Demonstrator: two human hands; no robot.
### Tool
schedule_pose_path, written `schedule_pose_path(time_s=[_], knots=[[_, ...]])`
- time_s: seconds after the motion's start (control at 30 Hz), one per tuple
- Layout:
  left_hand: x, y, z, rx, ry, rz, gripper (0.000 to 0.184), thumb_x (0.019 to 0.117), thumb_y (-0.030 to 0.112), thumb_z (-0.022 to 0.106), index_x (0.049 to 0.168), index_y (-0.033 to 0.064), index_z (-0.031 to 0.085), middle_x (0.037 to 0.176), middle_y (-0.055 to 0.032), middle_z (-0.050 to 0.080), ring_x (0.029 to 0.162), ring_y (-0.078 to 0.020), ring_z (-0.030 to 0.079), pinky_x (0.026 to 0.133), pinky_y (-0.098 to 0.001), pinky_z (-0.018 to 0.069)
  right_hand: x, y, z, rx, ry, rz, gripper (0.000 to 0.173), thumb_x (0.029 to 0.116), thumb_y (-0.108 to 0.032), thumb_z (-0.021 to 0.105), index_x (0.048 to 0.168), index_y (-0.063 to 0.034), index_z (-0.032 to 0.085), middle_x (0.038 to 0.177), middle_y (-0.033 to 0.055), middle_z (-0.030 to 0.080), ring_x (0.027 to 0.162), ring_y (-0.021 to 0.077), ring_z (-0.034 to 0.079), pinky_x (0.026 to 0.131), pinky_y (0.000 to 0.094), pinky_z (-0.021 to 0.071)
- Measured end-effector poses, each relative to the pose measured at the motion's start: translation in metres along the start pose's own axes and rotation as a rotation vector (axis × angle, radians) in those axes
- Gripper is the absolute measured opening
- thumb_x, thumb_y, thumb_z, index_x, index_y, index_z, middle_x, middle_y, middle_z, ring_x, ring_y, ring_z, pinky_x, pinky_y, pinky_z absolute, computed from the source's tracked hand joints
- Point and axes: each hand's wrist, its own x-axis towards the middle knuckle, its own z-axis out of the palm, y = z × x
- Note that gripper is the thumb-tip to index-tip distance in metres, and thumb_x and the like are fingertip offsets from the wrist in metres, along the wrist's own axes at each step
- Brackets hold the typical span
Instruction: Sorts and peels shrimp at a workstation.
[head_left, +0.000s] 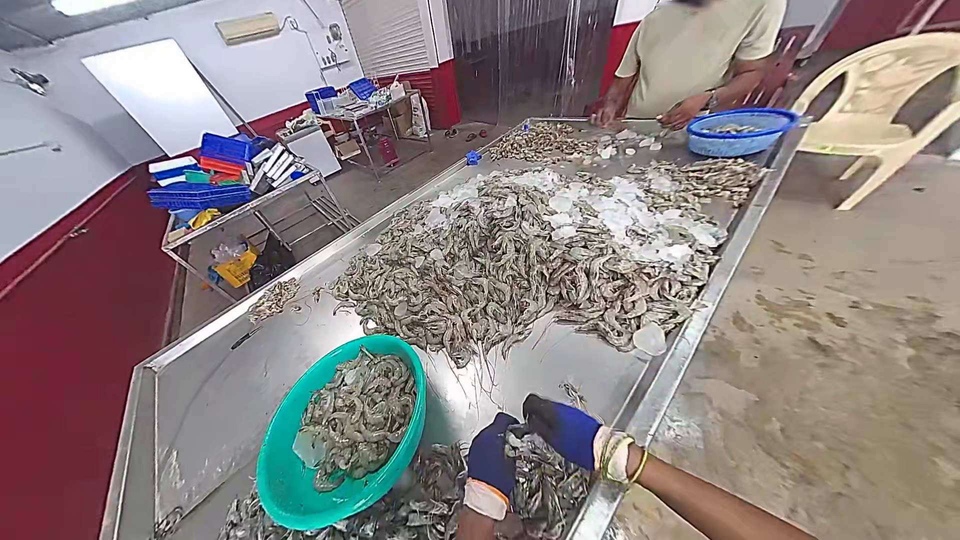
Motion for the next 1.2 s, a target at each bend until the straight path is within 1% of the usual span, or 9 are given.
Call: schedule_pose_path(time_s=[0.13, 0.2, 0.4, 0.47, 0.53, 0.63, 0.8, 1.03, 1.2], knots=[[-0.003, 0.002, 0.019, -0.304, 0.103, -0.135, 0.033, 0.1031, 0.009, 0.054, 0.134, -0.0009, 0.06, 0.124, -0.024, 0.067, 0.112, -0.0341, 0.066, 0.102, -0.0514, 0.0504, -0.008, -0.002, 0.001, -0.302, 0.155, -0.13, 0.042, 0.1035, -0.026, 0.058, 0.143, -0.0106, 0.061, 0.14, 0.0217, 0.061, 0.13, 0.0446, 0.056, 0.107, 0.0623, 0.0432], [-0.005, 0.004, 0.028, -0.426, 0.092, -0.164, 0.035, 0.1066, 0.014, 0.051, 0.136, -0.0031, 0.057, 0.11, -0.0233, 0.068, 0.093, -0.0302, 0.067, 0.089, -0.0477, 0.0549, -0.011, -0.006, 0.017, -0.416, 0.124, -0.128, 0.036, 0.1039, -0.023, 0.055, 0.134, -0.0047, 0.064, 0.131, 0.0227, 0.065, 0.126, 0.0442, 0.059, 0.106, 0.0615, 0.0433], [-0.018, 0.015, 0.015, -0.406, -0.102, -0.211, 0.038, 0.1069, 0.013, 0.05, 0.141, -0.0043, 0.054, 0.13, -0.0269, 0.062, 0.114, -0.0341, 0.065, 0.1, -0.0496, 0.0527, 0.0, -0.002, 0.039, -0.532, 0.146, -0.131, 0.023, 0.0989, -0.016, 0.058, 0.109, 0.0012, 0.069, 0.111, 0.022, 0.07, 0.113, 0.0418, 0.064, 0.101, 0.059, 0.0449], [-0.024, 0.019, 0.006, -0.511, -0.114, -0.234, 0.038, 0.1087, 0.012, 0.047, 0.141, -0.0063, 0.051, 0.121, -0.0262, 0.063, 0.101, -0.0301, 0.066, 0.091, -0.0463, 0.0559, 0.009, 0.009, 0.028, -0.494, 0.197, -0.059, 0.017, 0.0938, -0.008, 0.062, 0.105, 0.0, 0.072, 0.108, 0.0225, 0.071, 0.111, 0.0427, 0.065, 0.101, 0.0595, 0.0454], [-0.026, 0.006, 0.005, -0.587, -0.068, -0.151, 0.036, 0.1096, 0.016, 0.044, 0.137, -0.0064, 0.052, 0.097, -0.0166, 0.064, 0.077, -0.0185, 0.062, 0.076, -0.0375, 0.0563, 0.022, 0.029, 0.01, -0.406, 0.262, 0.152, 0.022, 0.0948, -0.012, 0.061, 0.111, 0.0001, 0.071, 0.118, 0.0258, 0.068, 0.117, 0.0459, 0.063, 0.098, 0.063, 0.0491], [-0.028, -0.013, 0.001, -0.664, -0.011, 0.014, 0.033, 0.1068, 0.01, 0.047, 0.134, -0.0061, 0.056, 0.117, -0.0179, 0.066, 0.098, -0.0167, 0.064, 0.093, -0.0351, 0.0535, 0.027, 0.045, 0.013, -0.272, 0.237, 0.344, 0.042, 0.102, -0.028, 0.06, 0.131, 0.0016, 0.063, 0.138, 0.0293, 0.057, 0.128, 0.0494, 0.056, 0.1, 0.0659, 0.0478], [-0.018, -0.028, 0.005, -0.708, 0.194, 0.096, 0.033, 0.0961, 0.008, 0.064, 0.122, -0.0113, 0.061, 0.109, -0.0195, 0.068, 0.093, -0.0162, 0.068, 0.086, -0.0335, 0.0589, 0.035, 0.021, 0.015, -0.091, -0.12, -0.064, 0.033, 0.108, -0.026, 0.052, 0.129, -0.0061, 0.069, 0.119, 0.0231, 0.071, 0.112, 0.0408, 0.068, 0.099, 0.0621, 0.0507], [-0.022, -0.017, 0.0, -0.689, 0.347, -0.051, 0.031, 0.0908, -0.006, 0.06, 0.12, -0.0005, 0.069, 0.087, -0.0119, 0.071, 0.068, -0.0157, 0.067, 0.067, -0.0356, 0.0589, 0.168, 0.046, -0.055, -0.374, 0.377, 0.17, 0.036, 0.0988, -0.006, 0.059, 0.133, 0.0027, 0.063, 0.146, 0.0312, 0.052, 0.136, 0.0522, 0.048, 0.111, 0.0661, 0.0385], [-0.009, -0.018, -0.002, -0.347, 0.275, -0.063, 0.05, 0.0984, 0.0, 0.058, 0.147, 0.0107, 0.056, 0.142, -0.0111, 0.063, 0.128, -0.0239, 0.063, 0.114, -0.042, 0.0452, 0.094, 0.022, 0.024, -0.484, 0.176, 0.016, 0.03, 0.0972, -0.001, 0.057, 0.126, 0.0007, 0.066, 0.126, 0.0281, 0.064, 0.121, 0.0488, 0.059, 0.101, 0.0638, 0.047]])
